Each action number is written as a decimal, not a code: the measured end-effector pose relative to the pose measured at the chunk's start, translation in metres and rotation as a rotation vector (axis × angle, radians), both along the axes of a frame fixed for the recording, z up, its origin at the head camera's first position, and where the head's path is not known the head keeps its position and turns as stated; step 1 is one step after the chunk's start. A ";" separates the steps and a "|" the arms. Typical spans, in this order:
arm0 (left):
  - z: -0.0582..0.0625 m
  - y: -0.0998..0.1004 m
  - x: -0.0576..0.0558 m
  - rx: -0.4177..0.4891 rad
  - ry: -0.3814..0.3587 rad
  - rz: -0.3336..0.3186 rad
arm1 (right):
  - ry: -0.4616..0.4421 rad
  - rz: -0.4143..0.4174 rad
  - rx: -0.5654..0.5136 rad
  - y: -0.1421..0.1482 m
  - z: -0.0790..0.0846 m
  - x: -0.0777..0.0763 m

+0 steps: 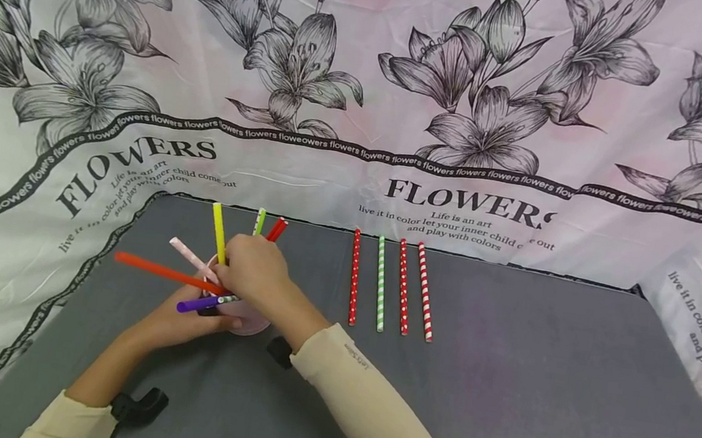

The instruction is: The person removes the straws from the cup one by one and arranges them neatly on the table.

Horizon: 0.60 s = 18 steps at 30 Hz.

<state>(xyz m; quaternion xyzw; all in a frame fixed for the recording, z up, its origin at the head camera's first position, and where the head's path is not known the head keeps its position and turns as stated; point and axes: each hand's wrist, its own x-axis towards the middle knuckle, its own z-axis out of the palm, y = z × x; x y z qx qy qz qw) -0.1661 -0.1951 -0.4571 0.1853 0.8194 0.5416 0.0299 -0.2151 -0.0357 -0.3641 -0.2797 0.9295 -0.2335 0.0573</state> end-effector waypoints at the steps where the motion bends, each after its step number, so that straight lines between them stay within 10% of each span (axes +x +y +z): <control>1: 0.001 0.000 0.000 0.000 -0.009 0.002 | 0.006 0.002 -0.004 0.000 0.000 0.000; 18: -0.002 -0.001 0.000 0.060 -0.055 -0.040 | -0.015 -0.001 -0.191 0.010 -0.002 0.008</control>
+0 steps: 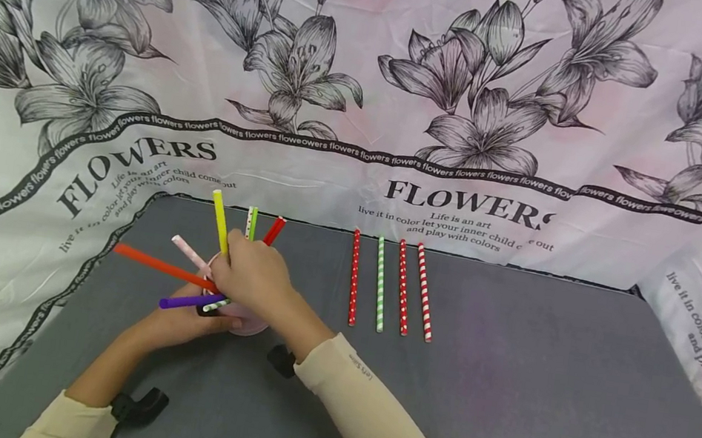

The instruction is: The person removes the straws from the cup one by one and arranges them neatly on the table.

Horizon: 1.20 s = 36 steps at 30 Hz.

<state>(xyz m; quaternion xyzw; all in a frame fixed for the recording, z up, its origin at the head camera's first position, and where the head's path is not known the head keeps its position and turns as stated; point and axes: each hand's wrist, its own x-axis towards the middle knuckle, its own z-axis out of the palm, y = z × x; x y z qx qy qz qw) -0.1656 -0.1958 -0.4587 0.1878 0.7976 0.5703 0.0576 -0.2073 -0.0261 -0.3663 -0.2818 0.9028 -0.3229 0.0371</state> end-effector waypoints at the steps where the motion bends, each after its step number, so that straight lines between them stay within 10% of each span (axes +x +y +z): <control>1: 0.000 0.000 0.000 0.012 -0.001 -0.009 | -0.006 0.002 -0.014 0.000 0.000 0.000; 18: -0.001 0.001 -0.005 0.024 0.058 -0.014 | -0.143 0.110 -0.322 0.016 0.003 -0.002; 36: 0.001 0.000 0.001 -0.069 -0.005 0.069 | -0.089 0.144 -0.439 0.044 0.028 0.012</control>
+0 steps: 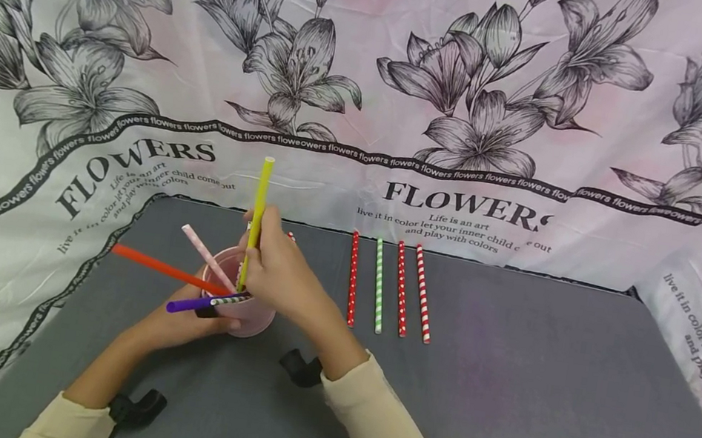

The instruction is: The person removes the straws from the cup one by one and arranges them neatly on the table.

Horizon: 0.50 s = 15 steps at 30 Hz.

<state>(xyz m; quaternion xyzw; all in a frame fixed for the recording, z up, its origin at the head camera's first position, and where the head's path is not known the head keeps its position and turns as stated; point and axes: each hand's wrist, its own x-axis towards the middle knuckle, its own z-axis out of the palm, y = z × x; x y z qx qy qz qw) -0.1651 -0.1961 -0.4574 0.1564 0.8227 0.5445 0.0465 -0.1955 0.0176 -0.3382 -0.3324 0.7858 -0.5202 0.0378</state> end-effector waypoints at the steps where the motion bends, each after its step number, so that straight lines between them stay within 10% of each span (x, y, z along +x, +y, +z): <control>1: 0.000 0.000 0.000 0.001 0.001 0.001 | 0.007 -0.002 -0.015 0.002 0.001 0.001; 15: 0.000 0.001 0.001 -0.021 0.007 0.013 | 0.124 -0.106 -0.188 0.040 0.013 0.003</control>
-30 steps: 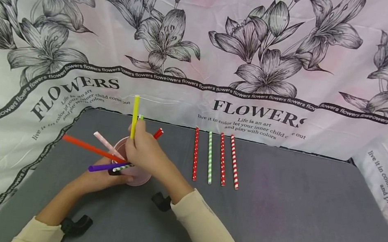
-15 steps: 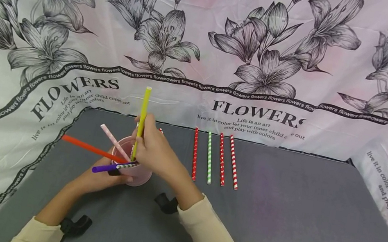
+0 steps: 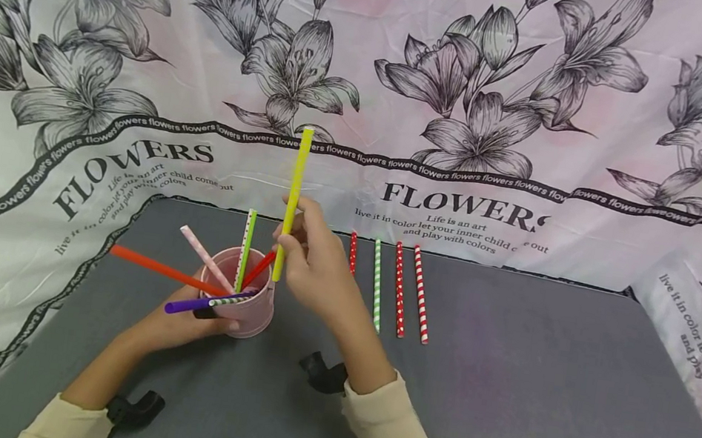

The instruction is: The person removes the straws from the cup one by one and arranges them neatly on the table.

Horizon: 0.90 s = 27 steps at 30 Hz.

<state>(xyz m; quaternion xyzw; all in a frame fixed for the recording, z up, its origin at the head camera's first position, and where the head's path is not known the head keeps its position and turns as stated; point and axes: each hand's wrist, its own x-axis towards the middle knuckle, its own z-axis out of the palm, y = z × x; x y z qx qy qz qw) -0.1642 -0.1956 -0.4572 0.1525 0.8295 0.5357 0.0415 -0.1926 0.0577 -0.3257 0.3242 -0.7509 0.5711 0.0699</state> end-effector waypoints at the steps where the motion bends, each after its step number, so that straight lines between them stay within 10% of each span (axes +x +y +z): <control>1: 0.000 0.000 0.000 0.000 0.003 -0.001 | 0.001 -0.010 -0.006 0.003 0.000 0.000; 27: 0.000 -0.001 0.001 0.025 -0.005 -0.017 | -0.094 -0.291 0.131 0.092 -0.007 -0.017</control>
